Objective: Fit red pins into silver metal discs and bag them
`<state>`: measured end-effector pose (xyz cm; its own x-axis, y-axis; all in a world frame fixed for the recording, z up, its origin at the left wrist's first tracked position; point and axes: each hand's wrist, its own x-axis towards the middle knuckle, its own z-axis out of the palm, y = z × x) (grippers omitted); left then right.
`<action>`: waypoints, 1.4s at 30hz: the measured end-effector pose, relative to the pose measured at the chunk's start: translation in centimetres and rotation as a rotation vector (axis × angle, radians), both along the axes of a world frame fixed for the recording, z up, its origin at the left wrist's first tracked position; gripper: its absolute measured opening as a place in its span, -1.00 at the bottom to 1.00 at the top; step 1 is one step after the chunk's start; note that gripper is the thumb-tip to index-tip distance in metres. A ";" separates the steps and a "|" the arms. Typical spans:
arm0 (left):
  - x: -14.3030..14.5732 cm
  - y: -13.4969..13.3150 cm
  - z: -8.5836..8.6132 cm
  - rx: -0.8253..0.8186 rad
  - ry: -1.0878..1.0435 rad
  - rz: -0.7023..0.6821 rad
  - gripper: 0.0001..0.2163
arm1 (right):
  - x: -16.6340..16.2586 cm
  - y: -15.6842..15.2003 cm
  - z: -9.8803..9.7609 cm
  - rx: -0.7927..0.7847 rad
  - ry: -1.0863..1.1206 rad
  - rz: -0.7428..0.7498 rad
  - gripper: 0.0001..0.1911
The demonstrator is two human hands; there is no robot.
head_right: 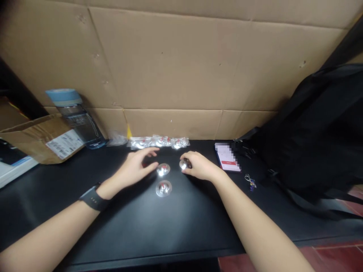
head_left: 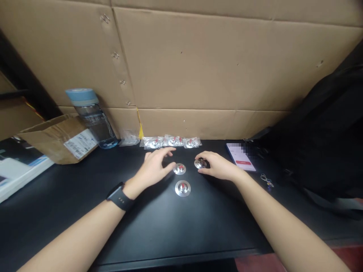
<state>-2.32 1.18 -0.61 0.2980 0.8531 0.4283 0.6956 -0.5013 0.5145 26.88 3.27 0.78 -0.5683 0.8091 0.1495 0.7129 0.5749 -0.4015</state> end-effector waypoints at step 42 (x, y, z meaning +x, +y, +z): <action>-14.1 5.6 -1.2 0.079 0.514 0.602 -0.66 | -4.2 -2.3 -0.7 0.149 0.325 0.157 -0.78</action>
